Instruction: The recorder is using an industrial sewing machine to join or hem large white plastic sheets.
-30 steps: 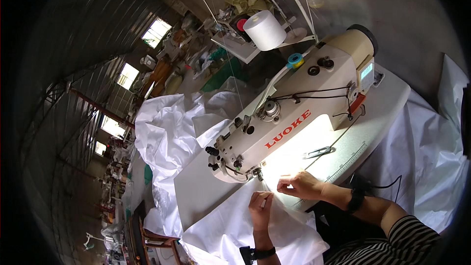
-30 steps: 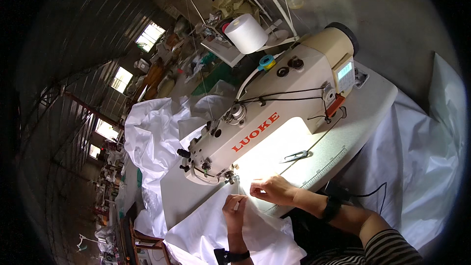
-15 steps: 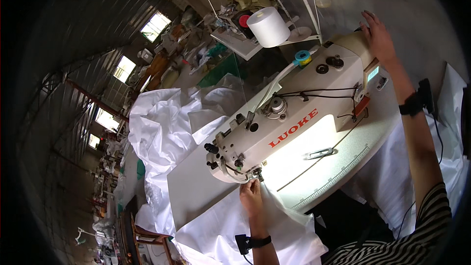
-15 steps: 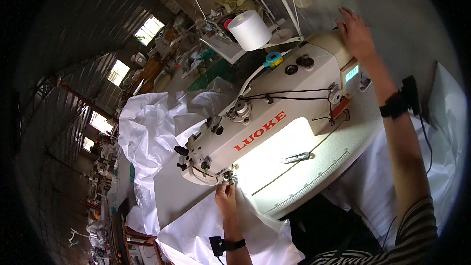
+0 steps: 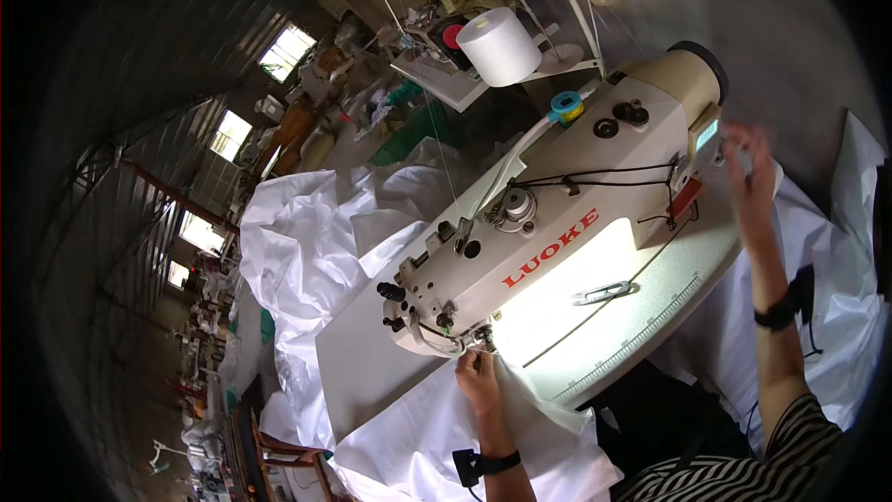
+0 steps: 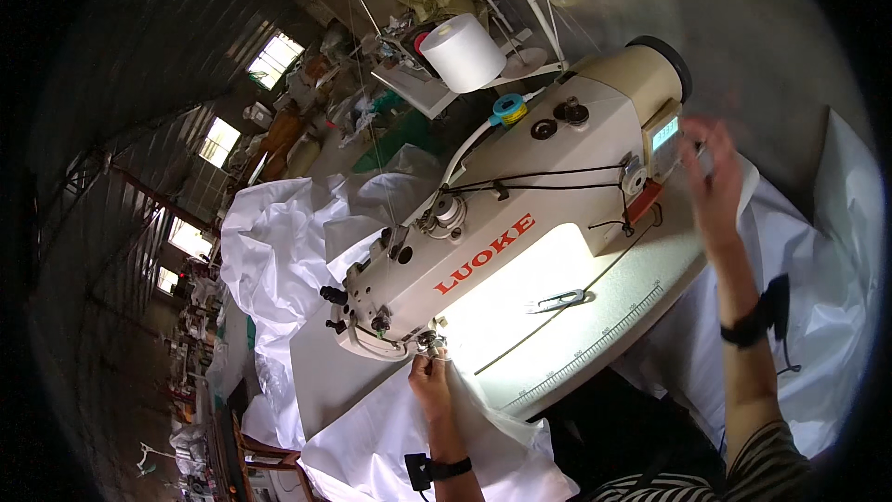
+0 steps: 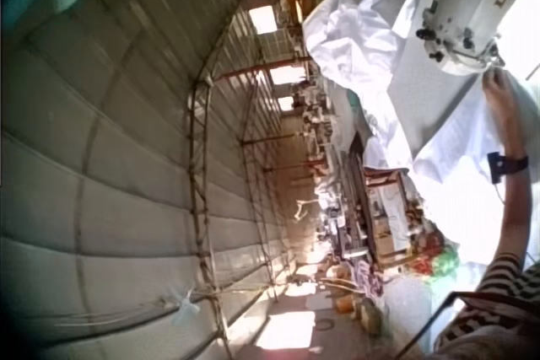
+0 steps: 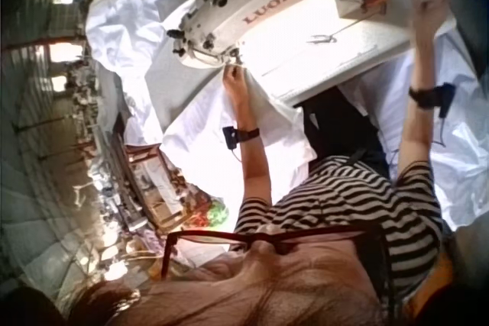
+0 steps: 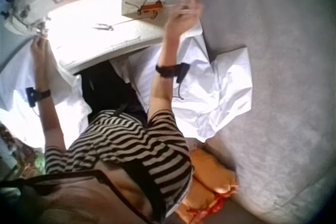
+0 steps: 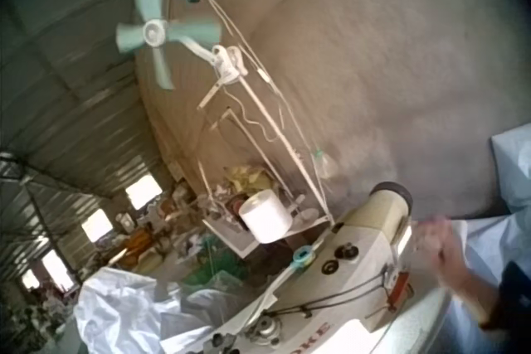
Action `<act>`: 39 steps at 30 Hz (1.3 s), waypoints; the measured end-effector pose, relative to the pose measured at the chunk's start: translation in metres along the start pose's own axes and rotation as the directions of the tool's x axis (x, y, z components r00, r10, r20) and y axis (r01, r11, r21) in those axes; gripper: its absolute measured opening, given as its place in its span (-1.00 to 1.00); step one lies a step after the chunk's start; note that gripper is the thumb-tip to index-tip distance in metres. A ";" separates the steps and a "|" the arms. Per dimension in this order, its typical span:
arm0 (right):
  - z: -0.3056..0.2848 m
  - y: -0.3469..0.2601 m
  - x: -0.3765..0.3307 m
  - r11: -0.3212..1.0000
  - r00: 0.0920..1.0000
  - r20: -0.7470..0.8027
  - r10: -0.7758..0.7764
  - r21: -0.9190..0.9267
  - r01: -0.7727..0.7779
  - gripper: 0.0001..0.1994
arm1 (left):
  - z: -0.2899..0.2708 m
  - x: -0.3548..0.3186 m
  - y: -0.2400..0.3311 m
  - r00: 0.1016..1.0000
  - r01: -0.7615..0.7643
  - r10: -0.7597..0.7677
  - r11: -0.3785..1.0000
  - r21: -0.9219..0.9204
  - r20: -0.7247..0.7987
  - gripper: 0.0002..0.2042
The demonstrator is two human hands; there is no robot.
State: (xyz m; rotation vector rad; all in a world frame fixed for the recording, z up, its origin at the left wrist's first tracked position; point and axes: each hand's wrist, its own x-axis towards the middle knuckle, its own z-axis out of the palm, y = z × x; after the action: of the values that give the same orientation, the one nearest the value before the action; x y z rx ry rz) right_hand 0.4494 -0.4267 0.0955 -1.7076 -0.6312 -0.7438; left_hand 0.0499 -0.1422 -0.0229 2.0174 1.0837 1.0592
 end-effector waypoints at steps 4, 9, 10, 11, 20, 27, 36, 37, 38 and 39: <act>0.040 -0.094 -0.117 0.899 0.670 0.626 -0.398 0.410 0.151 -0.87 | -0.004 -0.003 0.013 0.998 0.018 -0.009 0.990 -0.137 0.068 -0.93; 0.130 -0.157 -0.173 0.943 0.444 0.832 -0.331 0.305 0.132 -0.76 | -0.004 -0.002 0.022 0.993 0.031 -0.011 0.987 -0.160 0.121 -0.92; 0.143 -0.166 -0.178 0.954 0.445 0.845 -0.297 0.246 0.171 -0.82 | -0.004 -0.002 0.022 0.995 0.026 -0.007 0.983 -0.180 0.104 -0.95; 0.154 -0.172 -0.181 0.944 0.499 0.805 -0.322 0.312 0.106 -0.81 | -0.004 -0.002 0.021 0.995 0.022 -0.004 0.983 -0.182 0.098 -0.95; 0.160 -0.165 -0.217 0.948 0.538 0.790 -0.294 0.313 0.059 -0.80 | -0.001 0.001 0.007 0.996 0.044 -0.044 0.999 -0.005 0.073 -0.90; 0.169 -0.164 -0.224 0.967 0.499 0.831 -0.244 0.250 0.055 -0.84 | 0.000 0.001 0.018 0.990 -0.112 0.104 0.989 0.091 0.098 -0.93; 0.166 -0.159 -0.225 0.975 0.495 0.843 -0.211 0.150 0.162 -0.76 | 0.003 0.000 0.012 1.000 0.017 -0.015 0.995 -0.095 0.025 -0.97; 0.166 -0.159 -0.225 0.964 0.509 0.820 -0.264 0.204 0.171 -0.76 | 0.003 0.000 0.010 1.000 0.014 -0.012 0.998 -0.063 0.028 -0.97; 0.166 -0.160 -0.225 0.937 0.564 0.749 -0.348 0.290 0.192 -0.76 | 0.003 0.000 0.009 1.000 0.011 -0.010 0.999 -0.054 0.018 -0.95; 0.167 -0.161 -0.225 0.950 0.524 0.793 -0.311 0.255 0.178 -0.76 | 0.002 0.000 0.008 0.999 0.009 -0.008 0.999 -0.031 0.034 -0.95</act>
State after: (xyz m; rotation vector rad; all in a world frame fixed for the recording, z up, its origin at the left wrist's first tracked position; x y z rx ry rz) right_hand 0.2090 -0.2343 -0.0032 -1.7977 -1.5826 0.0129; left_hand 0.0553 -0.1460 -0.0176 1.9975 1.0518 1.0274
